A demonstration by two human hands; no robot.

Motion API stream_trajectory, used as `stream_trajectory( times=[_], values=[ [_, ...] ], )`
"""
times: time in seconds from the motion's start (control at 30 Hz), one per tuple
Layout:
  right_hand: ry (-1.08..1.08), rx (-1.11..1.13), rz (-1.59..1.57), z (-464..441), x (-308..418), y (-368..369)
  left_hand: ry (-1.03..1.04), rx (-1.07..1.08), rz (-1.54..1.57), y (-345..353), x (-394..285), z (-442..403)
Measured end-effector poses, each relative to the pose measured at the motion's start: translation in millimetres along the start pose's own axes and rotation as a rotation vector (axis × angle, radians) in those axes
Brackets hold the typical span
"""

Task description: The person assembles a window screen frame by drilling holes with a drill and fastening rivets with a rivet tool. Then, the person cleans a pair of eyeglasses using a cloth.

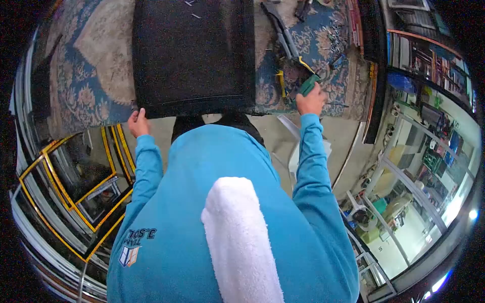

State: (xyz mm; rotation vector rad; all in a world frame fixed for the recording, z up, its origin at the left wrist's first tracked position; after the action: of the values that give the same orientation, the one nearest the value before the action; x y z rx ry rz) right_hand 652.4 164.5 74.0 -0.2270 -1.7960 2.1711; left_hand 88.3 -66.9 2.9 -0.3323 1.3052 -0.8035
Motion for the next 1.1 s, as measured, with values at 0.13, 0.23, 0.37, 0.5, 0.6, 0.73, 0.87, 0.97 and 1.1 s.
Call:
stream_trajectory(
  times=[0.13, 0.23, 0.37, 0.5, 0.6, 0.73, 0.87, 0.97, 1.1],
  values=[
    [-0.116, 0.031, 0.068, 18, -14, 26, -0.732, 0.228, 0.268, -1, 17, 28],
    [-0.111, -0.028, -0.038, 27, -12, 30, -0.875, 0.507, 0.437, 9, 8, 59],
    [-0.35, -0.144, -0.388, 21, -25, 17, -0.836, 0.733, 0.359, 26, -9, 77],
    [-0.244, -0.161, -0.521, 29, -53, -8, -0.825, 0.683, 0.381, 43, -9, 86],
    [-0.147, -0.036, -0.895, 59, -37, -66, -0.81, 0.51, 0.341, 48, -17, 89],
    [-0.226, 0.146, -1.016, 82, 30, -123, -0.771, 0.263, 0.228, 66, -2, 89],
    [-0.363, 0.336, -0.844, 94, 137, -156, -0.646, 0.187, 0.152, 76, 13, 87],
    [-0.439, 0.681, -0.753, 117, 223, -152, -0.604, 0.196, 0.2, 77, 14, 89],
    [-0.44, 0.884, -0.591, 145, 295, -121, -0.403, 0.134, 0.3, 69, -3, 91]
  ],
)
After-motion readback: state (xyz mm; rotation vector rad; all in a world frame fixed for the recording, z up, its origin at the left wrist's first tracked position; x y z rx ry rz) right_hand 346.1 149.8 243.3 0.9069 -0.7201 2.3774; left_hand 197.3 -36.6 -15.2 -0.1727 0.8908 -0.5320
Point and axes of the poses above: each hand's wrist, its own z-axis away from the middle knuckle, its own y-axis out of the palm, x = y × z, the point moved 4 cm from there along -z, towards the middle knuckle, and after that the axes turned 5 degrees about -x, right-handed, at the moved point
